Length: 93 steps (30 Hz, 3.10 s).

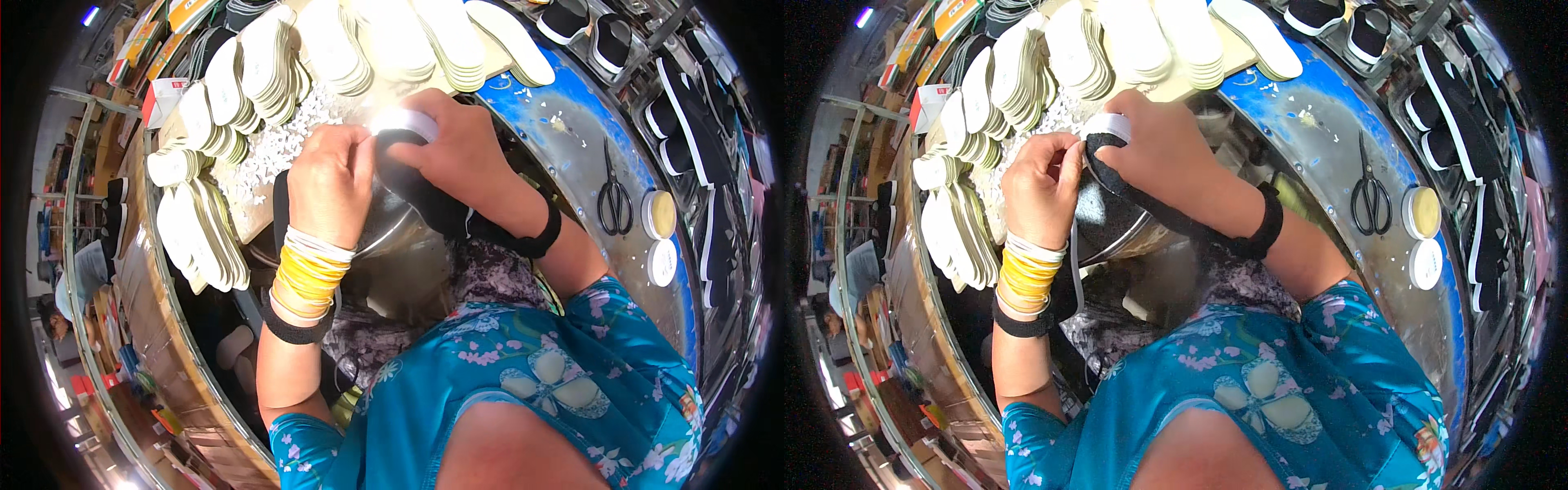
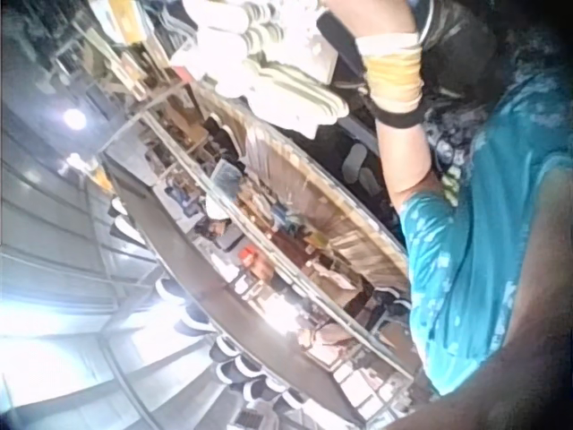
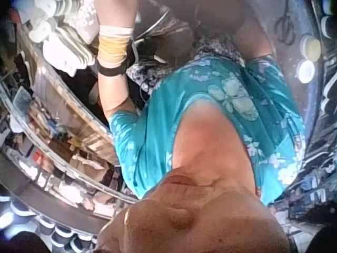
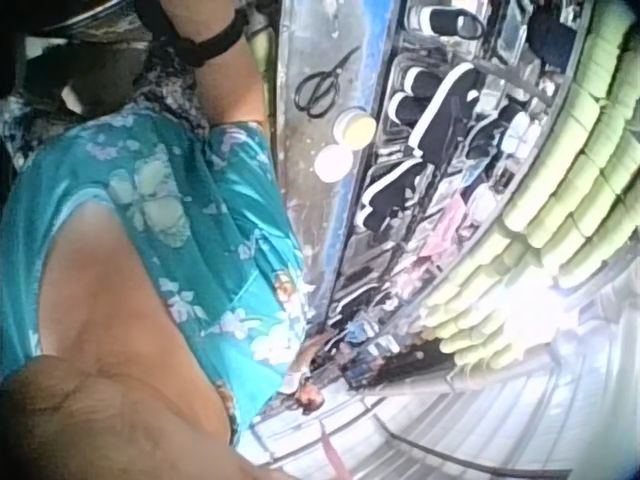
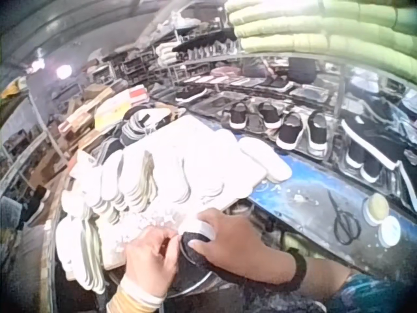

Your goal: Insert insoles into shoes and trim the excess edges using scissors.

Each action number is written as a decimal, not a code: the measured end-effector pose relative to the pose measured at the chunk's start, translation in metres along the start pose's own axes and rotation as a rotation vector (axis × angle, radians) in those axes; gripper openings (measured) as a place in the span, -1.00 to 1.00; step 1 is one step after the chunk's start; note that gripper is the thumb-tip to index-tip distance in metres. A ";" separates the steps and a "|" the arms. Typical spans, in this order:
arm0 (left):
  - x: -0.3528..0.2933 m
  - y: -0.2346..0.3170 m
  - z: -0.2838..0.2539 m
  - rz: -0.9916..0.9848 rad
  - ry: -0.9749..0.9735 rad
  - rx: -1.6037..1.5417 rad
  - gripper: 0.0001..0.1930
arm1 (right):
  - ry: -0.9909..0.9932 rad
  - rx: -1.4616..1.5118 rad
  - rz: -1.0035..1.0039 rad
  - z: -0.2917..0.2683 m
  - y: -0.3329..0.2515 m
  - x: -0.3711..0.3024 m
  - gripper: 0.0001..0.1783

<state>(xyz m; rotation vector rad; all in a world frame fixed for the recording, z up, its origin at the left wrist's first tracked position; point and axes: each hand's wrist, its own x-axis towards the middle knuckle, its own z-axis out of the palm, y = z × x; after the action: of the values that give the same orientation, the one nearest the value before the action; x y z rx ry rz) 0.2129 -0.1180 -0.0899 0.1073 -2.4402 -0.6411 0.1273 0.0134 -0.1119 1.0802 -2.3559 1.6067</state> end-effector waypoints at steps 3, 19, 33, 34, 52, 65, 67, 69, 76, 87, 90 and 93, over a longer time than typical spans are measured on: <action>-0.001 0.004 -0.002 0.060 -0.032 0.147 -0.94 | 0.037 -0.042 -0.095 0.005 -0.002 -0.001 -0.62; 0.019 -0.104 -0.028 -0.315 0.188 0.298 -0.80 | -0.012 0.029 0.098 -0.013 -0.003 0.004 -0.64; -0.087 -0.023 -0.030 -0.785 -0.714 -1.119 -0.76 | -0.454 1.197 0.384 -0.017 -0.001 0.032 -0.69; -0.089 -0.018 -0.035 -0.839 -0.664 -1.167 -0.79 | -0.475 1.197 0.388 -0.015 0.000 0.033 -0.69; -0.183 -0.060 -0.118 -0.507 0.022 0.272 -0.75 | -0.682 -0.422 -0.094 0.179 -0.020 -0.044 -0.55; -0.126 -0.124 -0.042 -0.468 -0.486 -0.099 -0.68 | -0.782 -0.227 0.017 0.123 0.000 -0.002 -0.55; -0.090 -0.106 -0.100 -0.574 -0.810 -0.318 -0.62 | -0.882 -0.179 0.041 0.101 -0.002 0.032 -0.56; -0.071 -0.124 -0.133 -0.641 -0.916 -0.382 -0.65 | -0.930 -0.150 -0.018 0.101 -0.008 0.071 -0.62; 0.019 -0.319 -0.171 -0.425 0.005 0.487 -0.39 | -0.574 -0.306 -0.719 0.260 -0.052 0.184 -0.66; 0.049 -0.406 -0.160 -0.418 -0.297 0.446 -0.54 | -0.767 -0.555 -0.948 0.311 -0.034 0.235 -0.76; 0.056 -0.397 -0.142 -0.510 -0.310 0.829 -0.77 | -0.518 -0.367 -0.696 0.315 -0.023 0.236 -0.79; 0.002 -0.377 -0.197 -0.490 0.387 0.161 -0.72 | -0.152 -0.016 -0.542 0.235 -0.060 0.198 -0.81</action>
<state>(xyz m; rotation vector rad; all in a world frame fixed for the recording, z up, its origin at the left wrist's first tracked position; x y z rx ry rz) 0.2979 -0.5324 -0.1285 0.8345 -2.0858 -0.5609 0.0863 -0.2960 -0.0807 1.7016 -1.9012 1.3379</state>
